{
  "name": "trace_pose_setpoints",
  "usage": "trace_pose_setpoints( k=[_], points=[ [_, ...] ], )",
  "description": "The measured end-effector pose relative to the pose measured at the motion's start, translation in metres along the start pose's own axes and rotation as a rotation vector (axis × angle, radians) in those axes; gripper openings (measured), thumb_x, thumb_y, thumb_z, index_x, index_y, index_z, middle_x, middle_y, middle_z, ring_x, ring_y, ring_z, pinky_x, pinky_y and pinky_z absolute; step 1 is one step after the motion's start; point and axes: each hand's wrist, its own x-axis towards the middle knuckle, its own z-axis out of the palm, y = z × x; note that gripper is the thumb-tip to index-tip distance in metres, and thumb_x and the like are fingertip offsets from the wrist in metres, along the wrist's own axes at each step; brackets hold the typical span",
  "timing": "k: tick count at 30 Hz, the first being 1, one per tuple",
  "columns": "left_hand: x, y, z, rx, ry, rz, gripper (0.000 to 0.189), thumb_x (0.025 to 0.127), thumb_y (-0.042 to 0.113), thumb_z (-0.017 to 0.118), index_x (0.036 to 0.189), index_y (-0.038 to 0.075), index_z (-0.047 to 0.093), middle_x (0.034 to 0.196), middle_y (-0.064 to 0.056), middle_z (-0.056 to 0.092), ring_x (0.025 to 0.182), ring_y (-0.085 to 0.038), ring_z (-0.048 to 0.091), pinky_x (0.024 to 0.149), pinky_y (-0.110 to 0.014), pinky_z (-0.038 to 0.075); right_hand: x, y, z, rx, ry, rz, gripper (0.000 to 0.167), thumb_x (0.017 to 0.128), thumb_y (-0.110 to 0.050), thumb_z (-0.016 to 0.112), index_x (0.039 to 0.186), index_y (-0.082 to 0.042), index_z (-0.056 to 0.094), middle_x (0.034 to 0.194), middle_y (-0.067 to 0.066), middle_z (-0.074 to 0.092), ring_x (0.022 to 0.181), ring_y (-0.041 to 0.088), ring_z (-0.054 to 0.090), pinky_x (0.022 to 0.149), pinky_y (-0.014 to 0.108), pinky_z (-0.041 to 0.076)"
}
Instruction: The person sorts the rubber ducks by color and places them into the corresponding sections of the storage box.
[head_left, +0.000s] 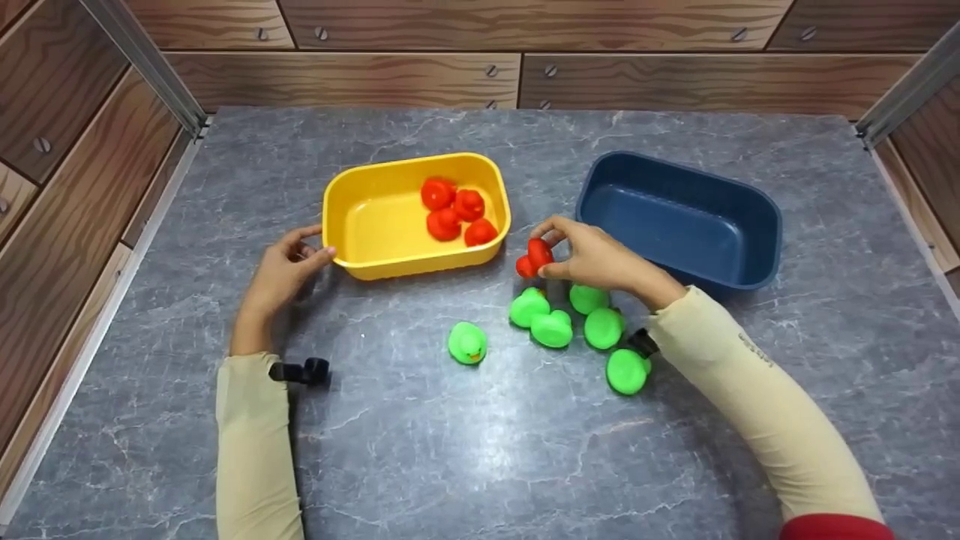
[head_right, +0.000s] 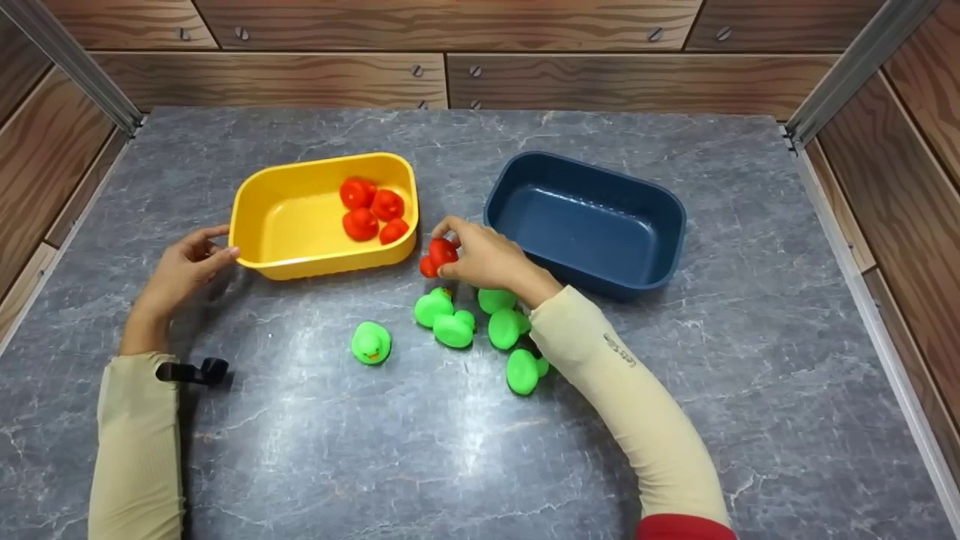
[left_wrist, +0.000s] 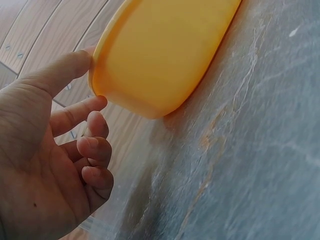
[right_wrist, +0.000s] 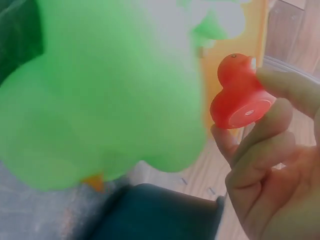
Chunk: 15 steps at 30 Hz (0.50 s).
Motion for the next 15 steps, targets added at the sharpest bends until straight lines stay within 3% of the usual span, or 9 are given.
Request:
trace_pose_setpoints(
  k=[6,9,12,15],
  points=[
    [-0.001,0.001,0.000,0.005,0.006,-0.009,0.058,0.091,0.033,0.066,0.141,0.010,0.048,0.088,0.000,0.046,0.066,-0.007,0.043,0.055,-0.020,0.038,-0.006,-0.003,-0.003,0.091,0.026,-0.051,0.046,0.087,-0.018,0.071,0.128,-0.012,0.051,0.129,0.015,0.057,0.097,0.027,0.054,0.076,0.031,0.047],
    [-0.003,0.003,0.000,0.007,0.007,-0.001,0.058,0.090,0.034,0.067,0.140,0.009,0.049,0.089,0.000,0.046,0.067,-0.007,0.044,0.055,-0.020,0.038,-0.009,-0.004,-0.004,0.146,0.022,-0.071,0.046,0.087,-0.016,0.071,0.129,-0.011,0.051,0.128,0.016,0.057,0.083,0.026,0.055,0.069,0.027,0.050],
    [-0.004,0.003,0.001,0.000,0.010,0.009,0.058,0.090,0.034,0.067,0.139,0.009,0.049,0.088,0.000,0.046,0.066,-0.007,0.043,0.056,-0.019,0.038,-0.012,-0.007,-0.007,0.204,0.025,-0.073,0.047,0.087,-0.017,0.071,0.129,-0.011,0.051,0.128,0.015,0.056,0.072,0.024,0.056,0.063,0.027,0.052],
    [-0.004,0.003,0.001,0.006,0.011,0.020,0.058,0.090,0.033,0.067,0.139,0.008,0.050,0.087,0.000,0.046,0.066,-0.006,0.043,0.055,-0.019,0.038,-0.016,-0.011,-0.009,0.257,0.041,-0.069,0.048,0.087,-0.020,0.071,0.130,-0.013,0.050,0.129,0.013,0.055,0.073,0.021,0.059,0.060,0.029,0.052]
  ],
)
